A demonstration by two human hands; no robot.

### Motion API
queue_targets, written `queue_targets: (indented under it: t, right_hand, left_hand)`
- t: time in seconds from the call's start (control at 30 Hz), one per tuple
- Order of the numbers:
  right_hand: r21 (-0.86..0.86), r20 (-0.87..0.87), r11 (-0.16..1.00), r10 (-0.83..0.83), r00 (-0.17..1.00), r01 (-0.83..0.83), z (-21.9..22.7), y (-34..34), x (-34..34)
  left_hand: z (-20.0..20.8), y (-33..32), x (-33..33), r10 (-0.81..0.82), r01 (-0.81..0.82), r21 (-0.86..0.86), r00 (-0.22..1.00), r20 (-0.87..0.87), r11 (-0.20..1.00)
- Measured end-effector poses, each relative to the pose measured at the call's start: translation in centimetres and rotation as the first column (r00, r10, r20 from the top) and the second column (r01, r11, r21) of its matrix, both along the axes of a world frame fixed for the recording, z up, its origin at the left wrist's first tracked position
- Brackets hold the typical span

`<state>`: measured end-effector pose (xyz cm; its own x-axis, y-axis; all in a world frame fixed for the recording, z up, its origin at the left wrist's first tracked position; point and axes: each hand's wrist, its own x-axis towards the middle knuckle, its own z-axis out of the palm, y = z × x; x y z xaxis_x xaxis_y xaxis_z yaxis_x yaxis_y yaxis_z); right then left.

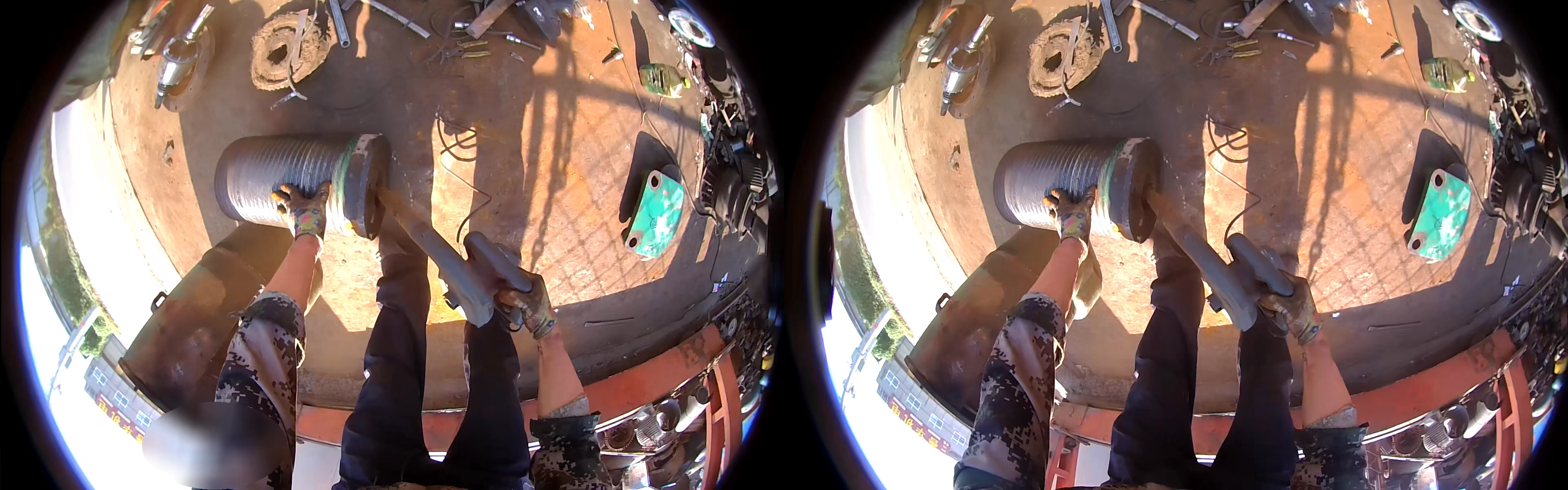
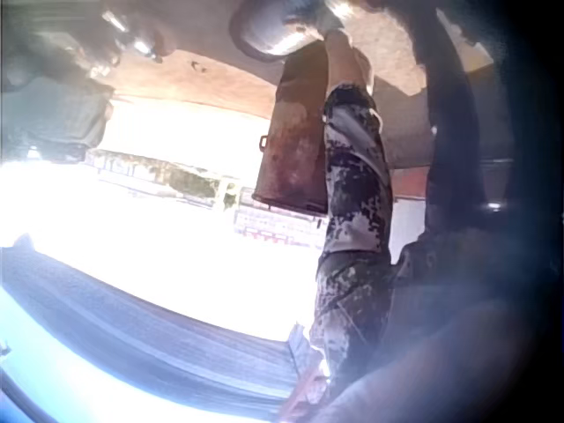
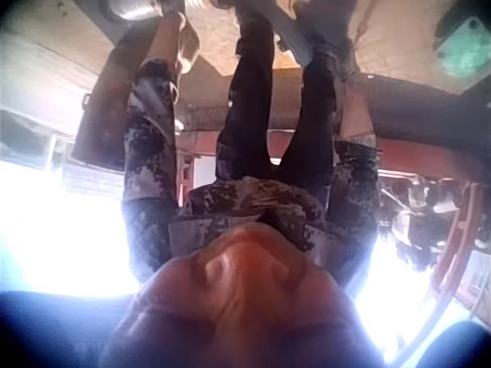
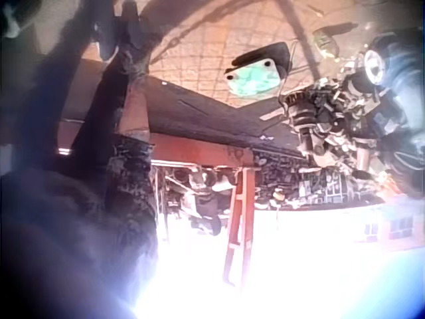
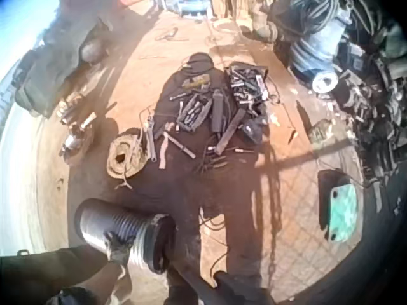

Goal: The person uses an angle grinder to smooth the edges of a corrugated metal pipe. They repeatedly rotate the pipe and grind both ends, occasionally inspecting the interior and exterior surfaces.

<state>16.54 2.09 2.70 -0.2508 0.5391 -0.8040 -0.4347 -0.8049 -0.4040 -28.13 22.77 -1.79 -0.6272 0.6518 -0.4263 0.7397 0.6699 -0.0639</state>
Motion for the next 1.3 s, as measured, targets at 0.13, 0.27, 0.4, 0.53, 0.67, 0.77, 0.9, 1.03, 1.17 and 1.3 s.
queue_targets:
  t: [0.13,0.27,0.4,0.53,0.67,0.77,0.9,1.03,1.17,1.3]
  right_hand:
    - [0.13,-0.258,0.973,-0.153,0.954,0.191,-6.9,-1.9,-6.7]
    - [0.391,0.402,0.849,0.19,0.896,-0.355,-7.6,-1.8,-7.0]
    - [0.485,0.623,0.73,0.097,0.776,-0.481,-6.4,-1.1,-9.6]
    - [0.52,0.587,0.757,0.019,0.809,-0.395,-5.7,-1.0,-10.9]
    - [0.247,0.05,0.948,-0.22,0.974,0.201,-11.3,-5.9,-13.2]
    - [0.104,-0.178,0.935,-0.318,0.931,0.339,-14.1,-6.0,-15.1]
    - [0.147,-0.224,0.932,-0.295,0.929,0.331,-19.1,-5.4,-14.9]
    - [0.121,-0.23,0.976,-0.149,0.962,0.18,-18.6,-1.1,-15.3]
    - [0.037,-0.187,0.961,-0.264,0.946,0.275,-8.7,6.6,-14.2]
    - [-0.101,0.112,0.976,-0.18,0.977,0.191,-8.3,13.3,-8.9]
  left_hand:
    - [-1.1,2.2,-9.0,0.003,0.0,0.059,0.999,-0.048,0.998]
    - [-1.6,3.4,-4.6,0.026,-0.025,0.005,0.999,-0.048,1.0]
    - [-0.8,5.3,-1.3,0.018,-0.019,-0.022,0.998,-0.053,1.0]
    - [0.1,6.1,0.0,0.063,-0.068,-0.04,0.991,-0.119,0.997]
    - [-1.5,6.4,0.5,0.062,-0.063,-0.003,0.994,-0.084,0.998]
    - [-1.3,6.1,-2.4,0.039,-0.047,-0.051,0.989,-0.141,0.998]
    - [-1.1,5.8,1.1,0.067,-0.074,-0.093,0.995,-0.08,0.993]
    - [-1.1,6.2,0.5,0.041,-0.046,-0.044,0.994,-0.106,0.998]
    - [0.5,5.9,0.3,0.028,-0.034,-0.045,0.992,-0.119,0.998]
    - [0.6,5.6,1.5,0.027,-0.031,-0.061,0.997,-0.073,0.998]
